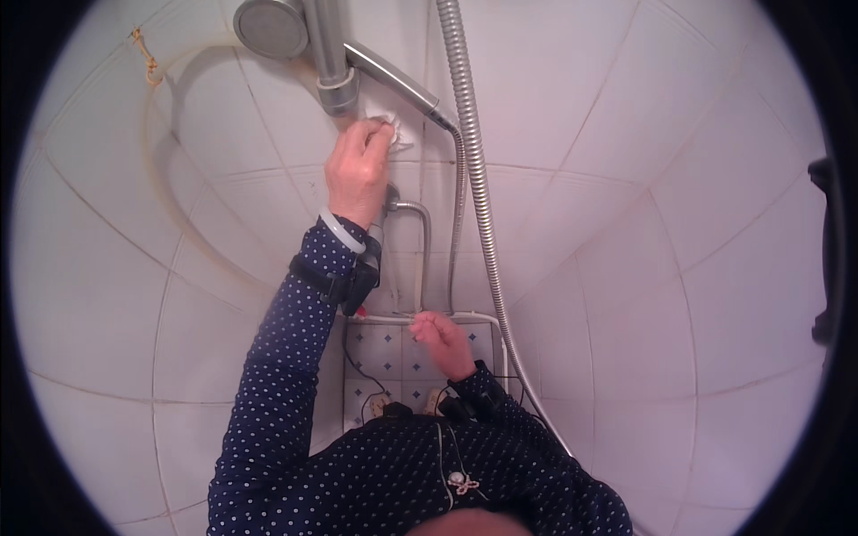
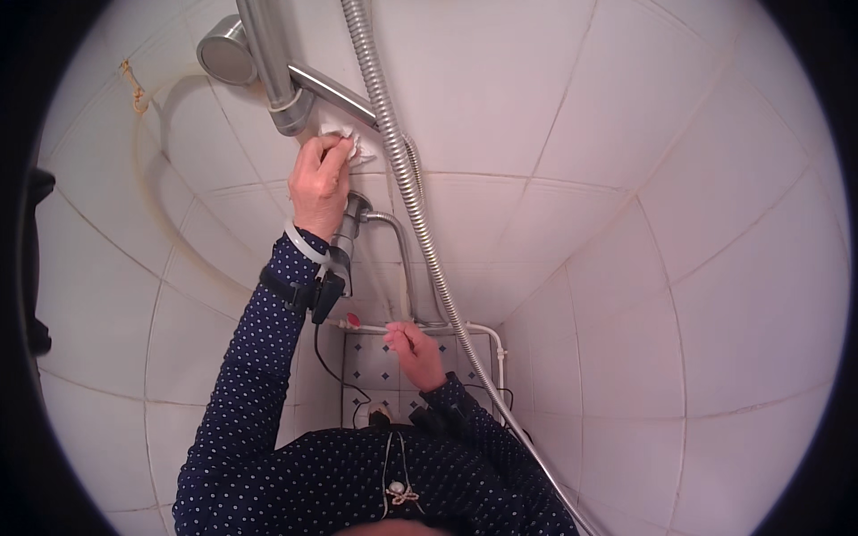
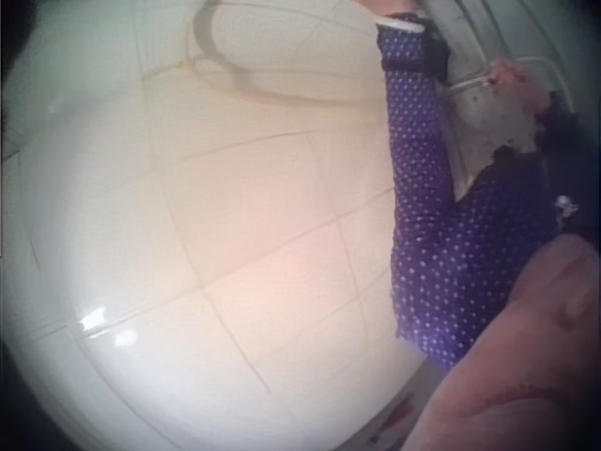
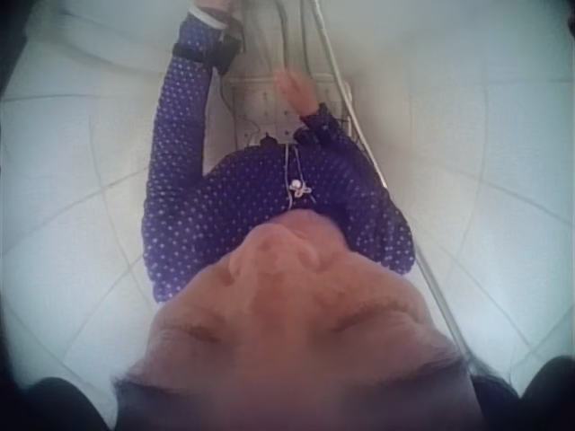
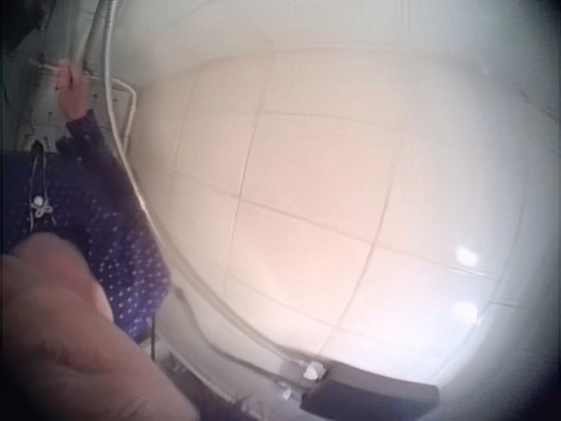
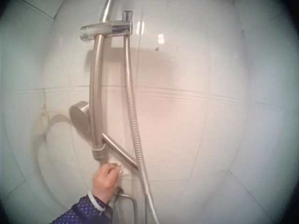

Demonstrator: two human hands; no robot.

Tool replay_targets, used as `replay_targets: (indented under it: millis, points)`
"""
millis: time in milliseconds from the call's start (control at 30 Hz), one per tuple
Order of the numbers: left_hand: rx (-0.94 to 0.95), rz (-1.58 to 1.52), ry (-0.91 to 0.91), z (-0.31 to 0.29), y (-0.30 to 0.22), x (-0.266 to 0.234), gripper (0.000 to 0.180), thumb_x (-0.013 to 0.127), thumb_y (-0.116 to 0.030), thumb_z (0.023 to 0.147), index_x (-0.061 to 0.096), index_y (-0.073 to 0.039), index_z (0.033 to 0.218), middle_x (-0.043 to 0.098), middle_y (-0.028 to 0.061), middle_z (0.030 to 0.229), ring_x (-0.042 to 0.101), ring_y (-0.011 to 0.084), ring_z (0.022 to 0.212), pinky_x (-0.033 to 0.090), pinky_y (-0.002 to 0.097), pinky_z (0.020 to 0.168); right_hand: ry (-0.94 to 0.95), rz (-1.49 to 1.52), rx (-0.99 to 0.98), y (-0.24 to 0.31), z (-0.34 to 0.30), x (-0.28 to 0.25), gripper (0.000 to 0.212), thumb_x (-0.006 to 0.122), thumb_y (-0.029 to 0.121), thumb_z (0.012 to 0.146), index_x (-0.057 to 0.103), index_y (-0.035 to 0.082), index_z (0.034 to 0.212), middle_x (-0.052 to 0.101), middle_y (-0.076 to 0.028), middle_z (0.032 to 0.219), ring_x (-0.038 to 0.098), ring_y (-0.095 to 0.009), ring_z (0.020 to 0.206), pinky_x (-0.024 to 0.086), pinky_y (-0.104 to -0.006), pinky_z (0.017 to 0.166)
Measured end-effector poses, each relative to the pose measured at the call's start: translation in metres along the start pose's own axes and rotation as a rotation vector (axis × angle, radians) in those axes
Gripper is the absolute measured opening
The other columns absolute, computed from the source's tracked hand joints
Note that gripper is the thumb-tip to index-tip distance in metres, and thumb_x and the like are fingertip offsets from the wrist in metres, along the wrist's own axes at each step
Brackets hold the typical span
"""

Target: The person wipes the tiled shower walls with a white cloth, moving from upper tiles down to the lower corners and around the shower fixtures. They then leave the bathroom, hang a cloth on a hanger, and walk through the house to the front door.

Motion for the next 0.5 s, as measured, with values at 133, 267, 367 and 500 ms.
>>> replay_targets:
  millis: [133,267,367,500]
  points:
    - [0.106,0.030,0.174,-0.021,-0.008,0.016,0.020,0.066,0.003,0.072,0.065,-0.006,0.090,0.059,0.0040,0.086,0.060,0.0219,0.076,0.052,0.0329,0.062,-0.019,0.012,0.028,-0.009,-0.001,-0.003,0.019,0.049,0.009,0.097,0.060,-0.002,0.109,0.068,-0.007,0.089,0.061,-0.009,0.077,0.050,-0.0230,0.072]
    - [0.128,0.052,0.456,-0.036,-0.022,0.046,0.015,0.063,0.000,0.075,0.065,-0.005,0.089,0.059,0.0060,0.086,0.060,0.0229,0.078,0.052,0.0331,0.062,0.015,0.012,0.038,-0.011,-0.002,0.002,0.019,0.049,0.008,0.098,0.060,-0.001,0.109,0.067,-0.006,0.089,0.060,-0.008,0.076,0.049,-0.0224,0.072]
    - [-0.088,-0.247,0.498,-0.029,-0.011,0.051,0.013,0.068,0.003,0.076,0.067,-0.001,0.088,0.062,0.0074,0.093,0.063,0.0205,0.079,0.052,0.0274,0.064,0.035,0.040,0.065,-0.016,-0.001,0.004,0.019,0.048,0.008,0.098,0.060,-0.001,0.110,0.067,-0.005,0.089,0.059,-0.008,0.077,0.049,-0.0222,0.072]
    - [-0.304,-0.492,0.140,-0.019,0.040,-0.015,0.015,0.071,0.001,0.079,0.068,-0.002,0.093,0.064,0.0070,0.096,0.061,0.0165,0.076,0.050,0.0254,0.067,0.001,0.035,0.136,-0.033,-0.003,-0.004,0.020,0.047,0.009,0.098,0.060,0.000,0.110,0.067,-0.005,0.090,0.059,-0.008,0.077,0.049,-0.0227,0.072]
Point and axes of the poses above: each hand's wrist, its own z-axis towards the middle knuckle, its own x-axis out of the palm, y = z × x, the point moved 10 cm from there along z, towards the middle knuckle
